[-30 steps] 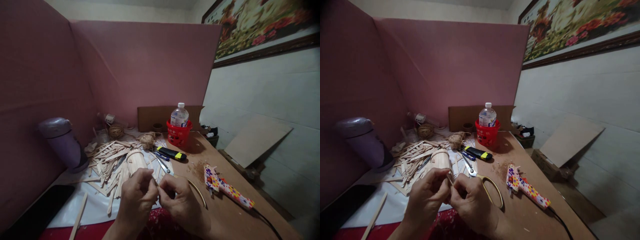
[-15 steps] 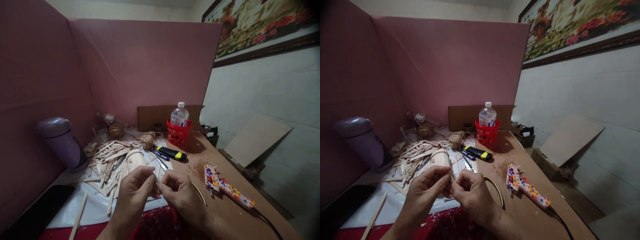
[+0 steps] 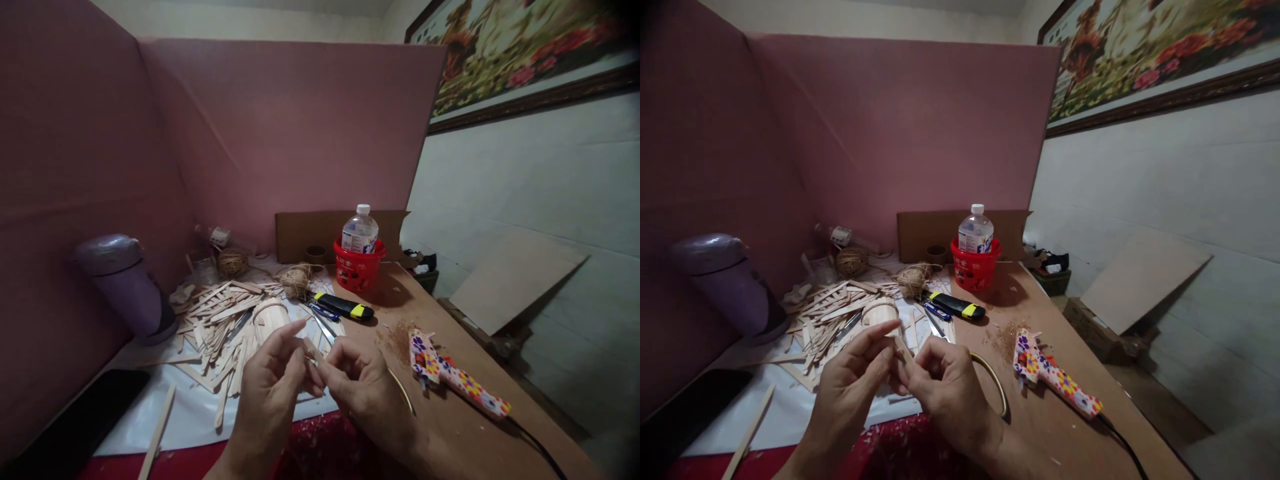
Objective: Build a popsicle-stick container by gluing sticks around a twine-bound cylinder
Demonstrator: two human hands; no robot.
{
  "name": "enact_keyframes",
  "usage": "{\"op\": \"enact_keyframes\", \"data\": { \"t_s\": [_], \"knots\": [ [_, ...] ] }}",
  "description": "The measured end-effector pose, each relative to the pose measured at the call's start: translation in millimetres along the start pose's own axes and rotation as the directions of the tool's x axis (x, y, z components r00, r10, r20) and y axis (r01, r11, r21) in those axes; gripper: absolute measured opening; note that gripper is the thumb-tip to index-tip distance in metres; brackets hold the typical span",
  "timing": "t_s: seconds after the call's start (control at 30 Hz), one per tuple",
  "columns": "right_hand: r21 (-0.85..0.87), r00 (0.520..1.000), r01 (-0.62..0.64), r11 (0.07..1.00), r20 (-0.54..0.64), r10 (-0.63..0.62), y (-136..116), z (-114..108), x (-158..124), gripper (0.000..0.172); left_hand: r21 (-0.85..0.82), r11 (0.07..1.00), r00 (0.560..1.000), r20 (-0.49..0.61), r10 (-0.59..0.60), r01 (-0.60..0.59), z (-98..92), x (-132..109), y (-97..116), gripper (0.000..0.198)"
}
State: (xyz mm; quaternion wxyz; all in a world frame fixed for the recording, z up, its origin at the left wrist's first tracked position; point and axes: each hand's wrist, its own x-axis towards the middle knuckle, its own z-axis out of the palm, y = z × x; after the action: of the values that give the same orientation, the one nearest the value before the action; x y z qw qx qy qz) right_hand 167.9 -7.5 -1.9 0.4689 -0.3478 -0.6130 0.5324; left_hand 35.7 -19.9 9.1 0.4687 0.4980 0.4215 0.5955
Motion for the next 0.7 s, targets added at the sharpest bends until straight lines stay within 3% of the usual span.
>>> {"op": "enact_keyframes", "data": {
  "t_s": [0.07, 0.13, 0.2, 0.3, 0.47, 0.57, 0.63, 0.7],
  "knots": [
    [0.016, 1.0, -0.017, 1.0, -0.022, 0.017, -0.3, -3.0, 3.1, 0.034, 0.058, 0.998, 0.999, -0.026, 0.018, -0.016, -0.8, -0.5, 0.2, 0.031],
    [-0.046, 0.998, -0.007, 0.999, -0.068, 0.004, 0.4, -4.4, 4.3, 0.033, 0.24, 0.965, 0.992, -0.043, 0.121, -0.107, -4.4, -1.4, -3.9, 0.019],
    [-0.14, 0.994, 0.022, 0.99, -0.099, -0.036, 1.4, -4.3, 3.6, 0.029, 0.466, 0.841, 0.955, 0.031, 0.295, -0.275, -8.5, -2.1, -9.4, 0.008],
    [-0.269, 0.988, 0.082, 0.96, -0.107, -0.115, 3.2, -2.7, 0.7, 0.025, 0.615, 0.654, 0.875, 0.133, 0.466, -0.441, -11.1, -2.3, -14.0, 0.008],
    [-0.436, 0.966, 0.204, 0.876, -0.058, -0.254, 7.4, -2.6, -3.2, 0.02, 0.685, 0.539, 0.842, 0.211, 0.496, -0.489, -9.7, 0.2, -10.1, 0.011],
    [-0.504, 0.95, 0.241, 0.829, -0.051, -0.307, 8.4, -3.3, -3.2, 0.018, 0.749, 0.39, 0.803, 0.309, 0.509, -0.536, -11.2, 2.7, -6.4, 0.016],
    [-0.448, 0.962, 0.216, 0.868, -0.056, -0.269, 7.8, -2.9, -2.3, 0.018, 0.766, 0.289, 0.769, 0.382, 0.513, -0.574, -13.2, 4.4, -4.6, 0.019],
    [-0.263, 0.988, 0.121, 0.957, -0.063, -0.142, 7.1, -1.8, -0.7, 0.023, 0.765, 0.241, 0.747, 0.42, 0.516, -0.597, -14.8, 5.3, -3.6, 0.019]
  ]
}}
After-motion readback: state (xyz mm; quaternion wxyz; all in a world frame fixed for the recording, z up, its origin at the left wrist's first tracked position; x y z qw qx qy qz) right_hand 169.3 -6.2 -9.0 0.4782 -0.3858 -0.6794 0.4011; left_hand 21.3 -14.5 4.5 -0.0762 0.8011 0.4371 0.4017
